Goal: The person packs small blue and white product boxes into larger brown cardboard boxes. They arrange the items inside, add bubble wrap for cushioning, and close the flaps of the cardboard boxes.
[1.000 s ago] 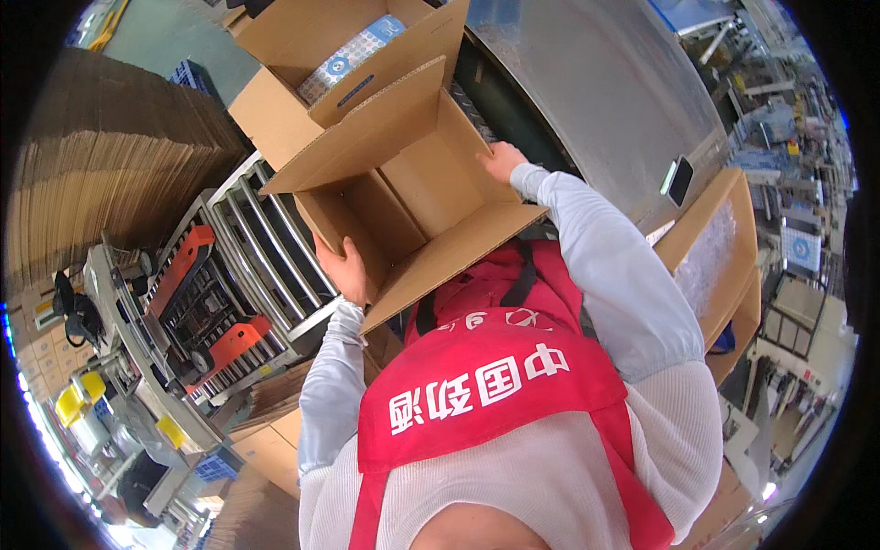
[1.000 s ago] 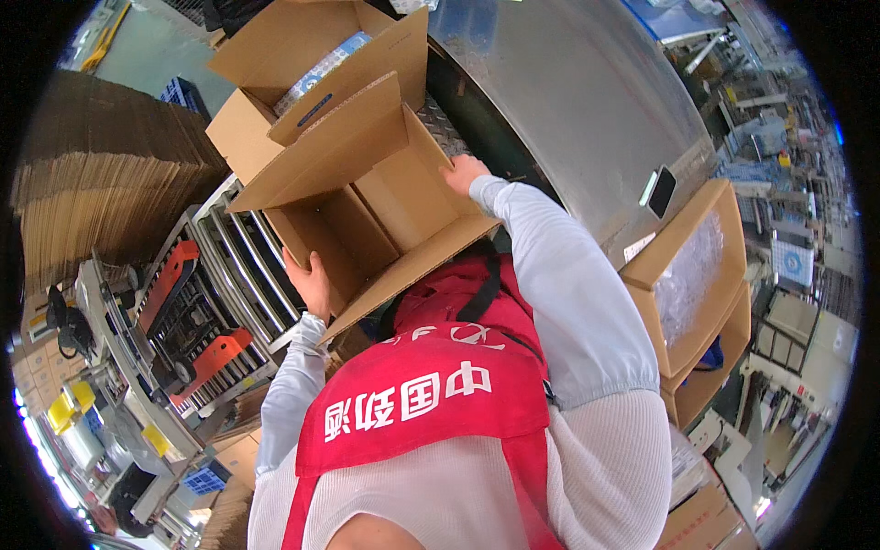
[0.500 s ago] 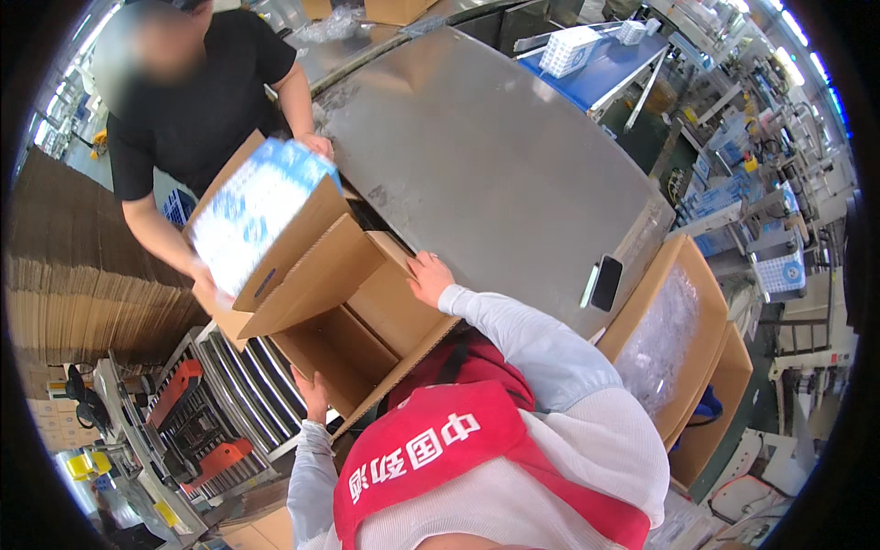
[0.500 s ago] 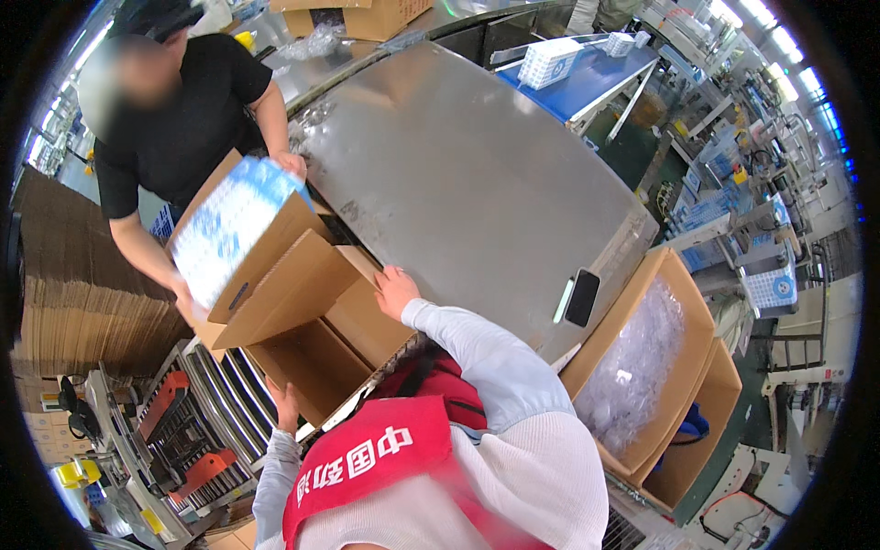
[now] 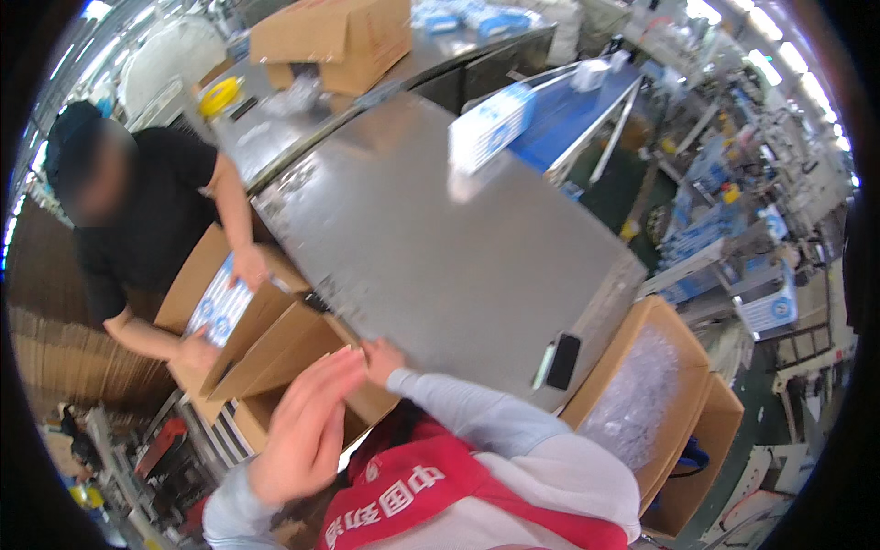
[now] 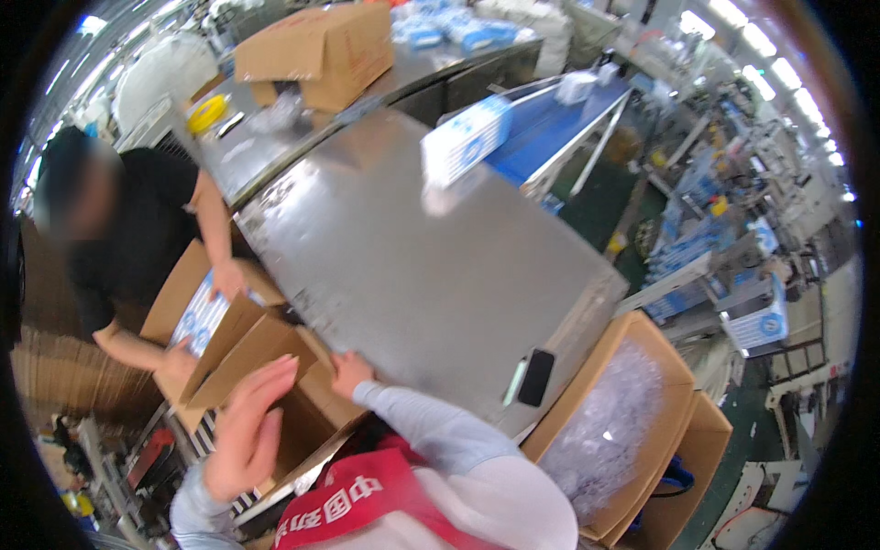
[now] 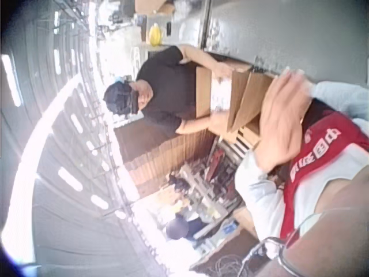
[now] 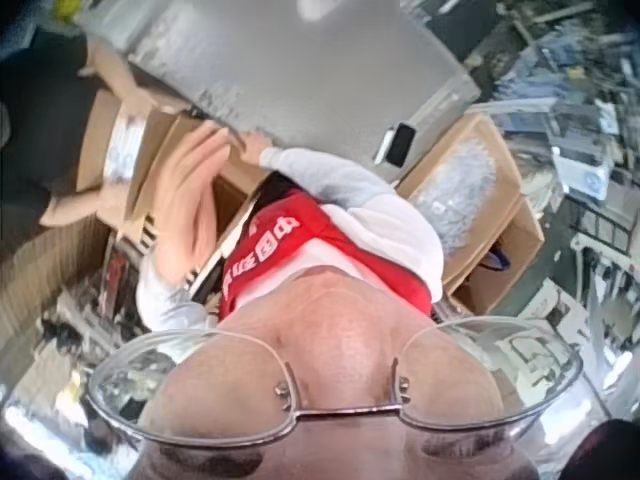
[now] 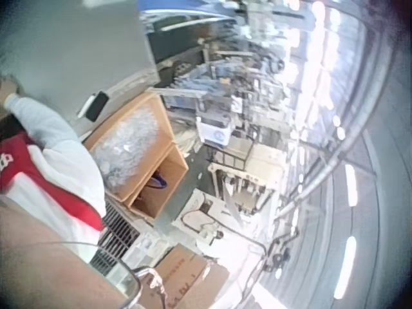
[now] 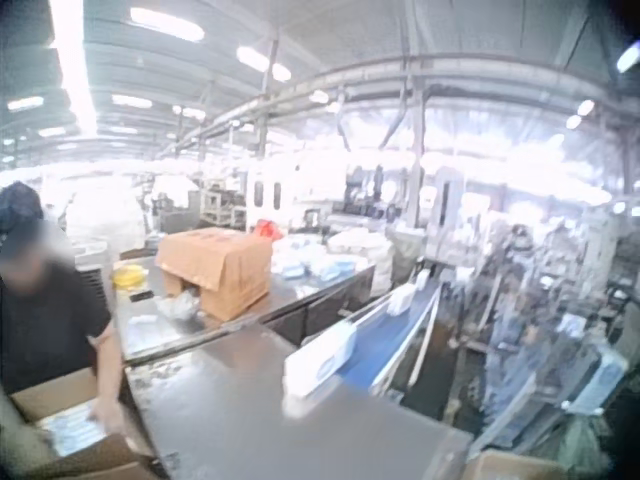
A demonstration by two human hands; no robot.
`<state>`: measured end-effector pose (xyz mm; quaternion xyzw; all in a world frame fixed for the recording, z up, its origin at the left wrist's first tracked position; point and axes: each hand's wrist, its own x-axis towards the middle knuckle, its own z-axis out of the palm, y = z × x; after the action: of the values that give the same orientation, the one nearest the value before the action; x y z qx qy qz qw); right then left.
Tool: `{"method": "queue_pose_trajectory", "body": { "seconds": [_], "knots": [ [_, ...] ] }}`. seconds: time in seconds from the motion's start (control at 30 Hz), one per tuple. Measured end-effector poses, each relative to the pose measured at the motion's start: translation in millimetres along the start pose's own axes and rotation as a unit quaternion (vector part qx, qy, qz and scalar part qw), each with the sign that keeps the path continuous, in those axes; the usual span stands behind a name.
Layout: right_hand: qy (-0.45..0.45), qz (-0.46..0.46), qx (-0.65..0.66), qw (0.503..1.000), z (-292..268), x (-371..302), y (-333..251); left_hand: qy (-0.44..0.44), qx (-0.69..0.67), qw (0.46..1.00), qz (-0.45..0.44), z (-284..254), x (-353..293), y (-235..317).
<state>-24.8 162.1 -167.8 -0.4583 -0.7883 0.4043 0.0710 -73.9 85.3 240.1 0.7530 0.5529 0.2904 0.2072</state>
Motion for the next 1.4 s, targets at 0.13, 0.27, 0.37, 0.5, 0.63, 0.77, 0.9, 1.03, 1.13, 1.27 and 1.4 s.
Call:
{"method": "queue_pose_trajectory", "body": {
  "seconds": [0.13,0.27,0.37,0.5,0.63,0.77,0.9,1.03,1.13,1.27,1.4],
  "knots": [
    [-0.006,-0.052,-0.001,0.999,10,7,-2,0.149,0.149,0.947,0.241,-52,33,101],
    [-0.013,-0.032,0.007,0.999,0,6,-10,0.090,0.293,0.891,0.336,-90,44,115],
    [-0.026,-0.028,0.014,0.999,0,3,-11,0.153,0.280,0.899,0.299,-77,42,119],
    [-0.034,-0.035,-0.002,0.999,-7,-2,-13,0.217,0.258,0.879,0.336,-73,42,112],
    [-0.050,-0.053,-0.028,0.997,-11,3,-33,0.240,0.187,0.900,0.311,-78,9,60],
    [-0.271,0.036,0.165,0.948,-56,66,36,0.135,0.177,0.956,0.193,-25,26,24],
    [0.124,-0.325,-0.189,0.918,-213,151,-10,0.020,0.159,0.983,-0.084,15,-10,-54],
    [0.243,-0.181,-0.358,0.883,-315,241,36,-0.075,0.127,0.970,-0.195,60,-79,-133],
    [0.243,-0.074,-0.439,0.862,-355,271,106,-0.150,0.107,0.955,-0.234,82,-86,-155],
    [0.230,-0.035,-0.421,0.877,-343,256,76,-0.175,0.057,0.946,-0.267,92,-106,-155],
    [0.203,0.008,-0.452,0.868,-312,199,53,-0.158,0.066,0.956,-0.237,99,-95,-160]
  ]
}}
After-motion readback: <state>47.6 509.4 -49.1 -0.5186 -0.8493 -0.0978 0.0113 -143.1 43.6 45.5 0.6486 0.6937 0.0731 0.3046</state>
